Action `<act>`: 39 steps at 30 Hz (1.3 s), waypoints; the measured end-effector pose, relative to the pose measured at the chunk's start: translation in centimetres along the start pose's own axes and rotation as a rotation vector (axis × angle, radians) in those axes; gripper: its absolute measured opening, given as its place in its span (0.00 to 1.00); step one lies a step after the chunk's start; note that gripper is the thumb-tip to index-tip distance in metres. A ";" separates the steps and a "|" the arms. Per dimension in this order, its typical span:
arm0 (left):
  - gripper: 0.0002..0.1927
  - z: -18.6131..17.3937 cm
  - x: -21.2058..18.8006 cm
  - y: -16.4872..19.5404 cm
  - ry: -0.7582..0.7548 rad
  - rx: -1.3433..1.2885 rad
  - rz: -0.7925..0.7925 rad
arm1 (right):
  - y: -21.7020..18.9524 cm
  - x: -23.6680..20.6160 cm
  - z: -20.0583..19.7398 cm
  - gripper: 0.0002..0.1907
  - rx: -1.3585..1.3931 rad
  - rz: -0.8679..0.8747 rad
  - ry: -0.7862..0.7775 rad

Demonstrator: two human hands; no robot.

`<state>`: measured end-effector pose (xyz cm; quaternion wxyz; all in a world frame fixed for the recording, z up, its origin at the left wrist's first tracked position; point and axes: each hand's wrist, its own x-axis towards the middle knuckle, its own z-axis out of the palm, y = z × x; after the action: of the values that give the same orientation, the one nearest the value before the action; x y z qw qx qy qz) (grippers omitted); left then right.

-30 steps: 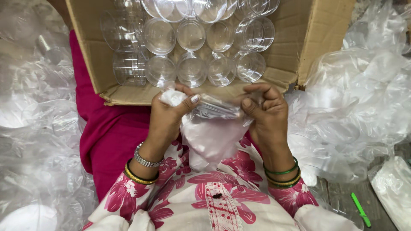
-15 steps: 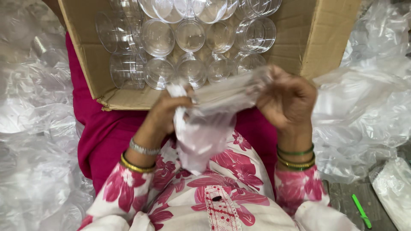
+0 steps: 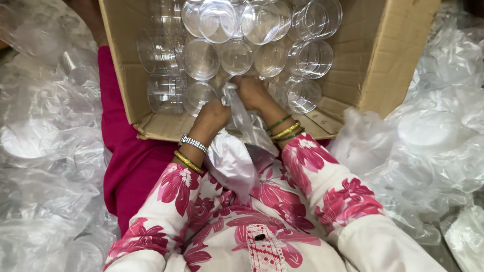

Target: The person sits on the floor with a cardboard box of clear plastic containers on their lap. They open plastic bags, insert a container into each bag, and place the bagged containers back into the box, repeating the process one container at a time.

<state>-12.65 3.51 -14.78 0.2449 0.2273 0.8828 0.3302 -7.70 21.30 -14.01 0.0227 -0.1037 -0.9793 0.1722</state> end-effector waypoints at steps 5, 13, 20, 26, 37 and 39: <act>0.21 0.9 1.2 -0.4 -0.032 0.000 0.050 | 0.8 -0.4 -0.8 0.16 0.173 0.065 0.156; 0.18 -0.5 0.6 0.2 0.217 -0.226 0.083 | -0.3 -2.2 -5.2 0.19 0.662 0.223 -0.032; 0.10 -5.2 -7.4 5.5 0.050 -1.188 0.076 | -2.1 -10.4 -8.6 0.08 1.242 0.090 0.154; 0.13 -3.2 -12.8 8.0 -0.188 -0.996 0.456 | -2.1 -16.4 -7.9 0.13 1.861 0.237 0.244; 0.19 -1.0 -14.8 8.8 -0.079 -0.937 0.407 | 12.8 -32.1 -15.6 0.16 1.355 0.150 0.871; 0.28 -1.7 -15.3 8.7 -0.207 -1.067 0.351 | 15.7 -33.2 -19.8 0.11 0.999 0.271 1.225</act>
<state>0.26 -0.02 -3.32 0.3524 0.2468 0.5143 0.7419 29.44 35.25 -1.08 0.5788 -0.2753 -0.5789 0.5041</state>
